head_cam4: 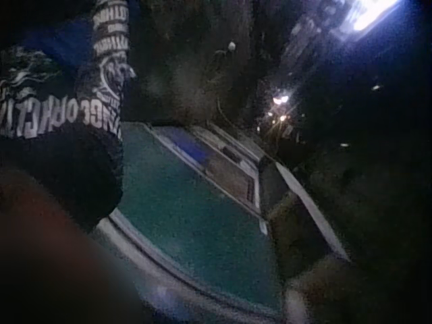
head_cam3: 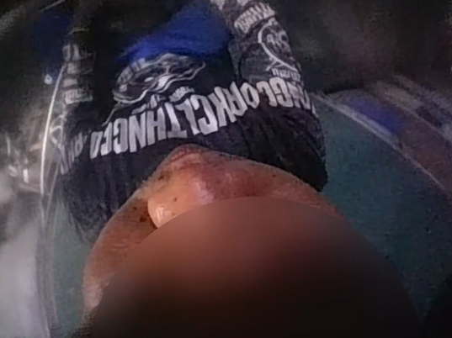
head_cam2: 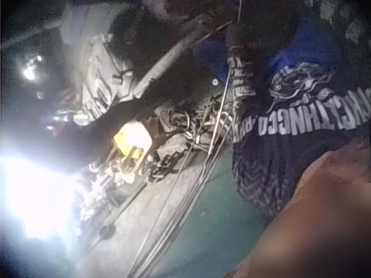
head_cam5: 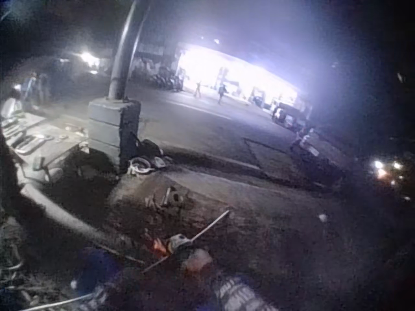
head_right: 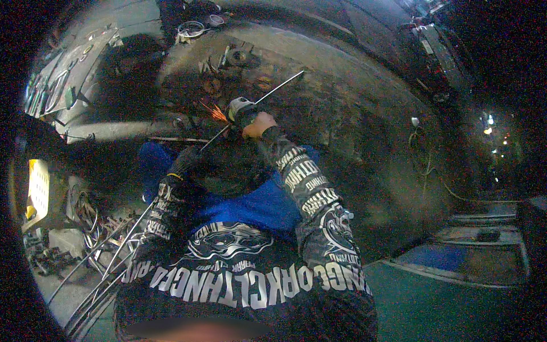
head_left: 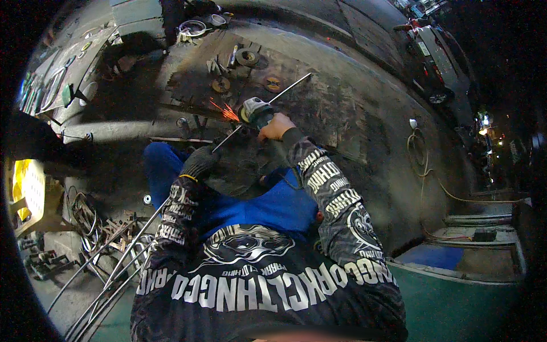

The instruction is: The person sits cross-legged on the floor and uses an angle grinder to smooth a long metal rod. They hold the rod with one hand and move the grinder along its length, producing sparks. The person pauses briefly to look around, then resumes grinding.

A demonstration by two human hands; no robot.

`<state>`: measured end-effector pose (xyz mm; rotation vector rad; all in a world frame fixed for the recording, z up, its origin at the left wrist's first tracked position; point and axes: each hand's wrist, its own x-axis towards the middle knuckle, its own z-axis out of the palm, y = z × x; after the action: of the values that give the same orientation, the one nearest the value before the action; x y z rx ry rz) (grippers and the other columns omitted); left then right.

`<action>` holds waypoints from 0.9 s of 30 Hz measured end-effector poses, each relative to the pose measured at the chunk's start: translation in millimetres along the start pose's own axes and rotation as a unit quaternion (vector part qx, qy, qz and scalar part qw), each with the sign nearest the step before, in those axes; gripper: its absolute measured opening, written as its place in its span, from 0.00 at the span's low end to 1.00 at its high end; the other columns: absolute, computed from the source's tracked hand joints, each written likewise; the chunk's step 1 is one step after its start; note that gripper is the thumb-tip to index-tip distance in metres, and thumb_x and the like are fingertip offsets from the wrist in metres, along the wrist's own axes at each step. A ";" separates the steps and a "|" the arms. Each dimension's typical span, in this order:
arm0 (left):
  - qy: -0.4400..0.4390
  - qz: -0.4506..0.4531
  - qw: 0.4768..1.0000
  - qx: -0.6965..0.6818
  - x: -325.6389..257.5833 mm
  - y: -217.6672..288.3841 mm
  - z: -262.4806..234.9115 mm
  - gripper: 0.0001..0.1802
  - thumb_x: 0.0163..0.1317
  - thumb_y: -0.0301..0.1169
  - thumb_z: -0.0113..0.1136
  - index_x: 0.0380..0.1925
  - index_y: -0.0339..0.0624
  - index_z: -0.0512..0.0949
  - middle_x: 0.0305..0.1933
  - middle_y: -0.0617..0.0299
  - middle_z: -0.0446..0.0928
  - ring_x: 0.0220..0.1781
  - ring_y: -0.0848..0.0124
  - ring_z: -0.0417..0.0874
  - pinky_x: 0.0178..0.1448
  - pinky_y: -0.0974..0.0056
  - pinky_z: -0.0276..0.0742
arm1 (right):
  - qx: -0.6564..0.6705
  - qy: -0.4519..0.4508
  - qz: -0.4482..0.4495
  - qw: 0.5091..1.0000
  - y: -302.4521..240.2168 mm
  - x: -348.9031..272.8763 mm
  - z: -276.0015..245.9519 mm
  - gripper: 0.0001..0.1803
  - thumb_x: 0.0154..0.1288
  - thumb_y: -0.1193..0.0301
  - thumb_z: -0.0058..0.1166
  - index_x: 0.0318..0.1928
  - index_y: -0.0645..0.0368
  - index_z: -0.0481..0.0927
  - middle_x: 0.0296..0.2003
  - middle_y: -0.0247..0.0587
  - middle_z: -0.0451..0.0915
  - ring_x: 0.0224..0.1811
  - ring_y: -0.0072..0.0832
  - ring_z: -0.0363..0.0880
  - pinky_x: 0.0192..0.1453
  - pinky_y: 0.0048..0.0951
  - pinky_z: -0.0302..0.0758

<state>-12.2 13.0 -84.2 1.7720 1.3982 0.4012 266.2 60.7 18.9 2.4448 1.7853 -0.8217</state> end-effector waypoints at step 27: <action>-0.018 -0.136 0.990 0.025 -30.0 75.6 -42.4 0.18 0.68 0.44 0.55 0.44 0.41 0.83 0.35 0.42 0.83 0.43 0.44 0.84 0.46 0.45 0.79 | -0.180 -0.114 -0.086 0.973 215.2 274.0 -147.8 0.14 0.66 0.53 0.51 0.48 0.30 0.86 0.55 0.47 0.83 0.58 0.47 0.80 0.64 0.42 0.73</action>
<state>-1.7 -0.6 6.0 1.5899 1.6096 0.1872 576.2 272.3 -29.6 1.9143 1.8827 -0.6818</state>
